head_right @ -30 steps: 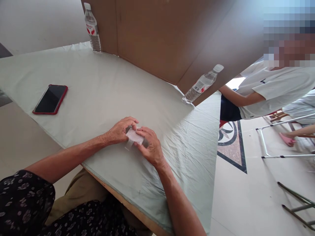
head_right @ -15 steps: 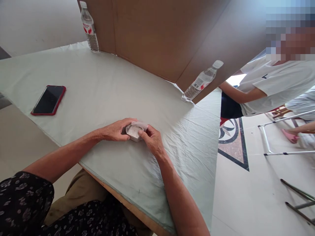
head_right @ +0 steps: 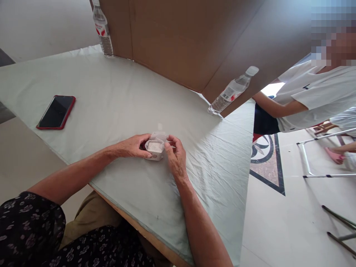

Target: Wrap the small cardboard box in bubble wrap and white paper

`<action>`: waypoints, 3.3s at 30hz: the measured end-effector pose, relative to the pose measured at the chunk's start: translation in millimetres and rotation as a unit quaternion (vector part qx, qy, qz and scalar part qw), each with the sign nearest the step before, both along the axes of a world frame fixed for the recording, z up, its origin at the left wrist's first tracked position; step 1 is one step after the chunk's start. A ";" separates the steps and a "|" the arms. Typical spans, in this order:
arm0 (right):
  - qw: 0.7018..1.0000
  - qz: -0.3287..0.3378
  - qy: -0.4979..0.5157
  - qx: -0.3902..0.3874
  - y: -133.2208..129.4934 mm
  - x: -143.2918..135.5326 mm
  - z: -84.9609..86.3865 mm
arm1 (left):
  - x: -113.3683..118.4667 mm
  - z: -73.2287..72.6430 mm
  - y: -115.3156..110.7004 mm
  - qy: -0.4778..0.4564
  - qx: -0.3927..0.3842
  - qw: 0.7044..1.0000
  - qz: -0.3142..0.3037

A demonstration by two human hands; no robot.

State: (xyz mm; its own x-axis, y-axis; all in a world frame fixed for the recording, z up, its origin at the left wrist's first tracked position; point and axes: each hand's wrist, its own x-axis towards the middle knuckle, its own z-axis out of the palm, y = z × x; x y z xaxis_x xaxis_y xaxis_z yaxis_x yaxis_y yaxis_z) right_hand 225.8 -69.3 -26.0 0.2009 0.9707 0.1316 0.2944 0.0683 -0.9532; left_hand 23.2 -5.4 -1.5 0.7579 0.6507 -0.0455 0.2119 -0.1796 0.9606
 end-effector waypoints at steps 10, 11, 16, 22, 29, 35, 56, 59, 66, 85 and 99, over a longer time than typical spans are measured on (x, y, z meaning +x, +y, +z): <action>0.977 0.153 -0.148 0.013 -1.6 11.2 -8.6 | -1.7 -2.5 2.8 -0.020 -0.034 0.999 -0.014; 0.975 0.159 -0.154 0.014 0.0 11.7 -9.6 | -2.1 -2.3 3.3 -0.021 -0.037 0.999 -0.018; 0.973 0.176 -0.146 0.024 5.0 10.3 -10.3 | -4.0 7.0 3.0 -0.044 -0.091 0.995 -0.028; 0.977 0.177 -0.115 0.024 4.1 6.8 -8.5 | 5.2 6.5 0.1 -0.049 -0.133 0.984 0.106; 0.982 0.183 -0.044 0.001 3.7 3.8 -4.6 | 14.6 -7.6 -0.5 -0.079 -0.152 0.966 0.192; 0.983 0.182 -0.008 -0.023 4.4 3.5 -5.9 | 14.5 -10.1 -0.1 -0.091 -0.170 0.961 0.198; 0.985 0.111 0.117 -0.053 -3.1 -5.0 -11.7 | 5.2 0.2 -1.7 -0.084 -0.147 0.984 0.057; 0.988 0.100 0.104 -0.051 -5.5 -5.9 -10.7 | 5.2 1.7 -2.7 -0.076 -0.144 0.985 0.060; 0.997 0.068 0.005 -0.030 -5.7 -0.9 -7.3 | 4.3 -2.1 -0.8 -0.091 -0.165 0.980 0.062; 0.996 0.079 0.006 0.035 39.0 -11.9 22.5 | 1.3 0.5 6.1 -0.070 -0.128 0.988 0.045; 0.954 0.023 -0.240 0.178 9.7 -18.8 6.0 | 2.0 -4.0 7.8 -0.050 -0.069 0.991 0.107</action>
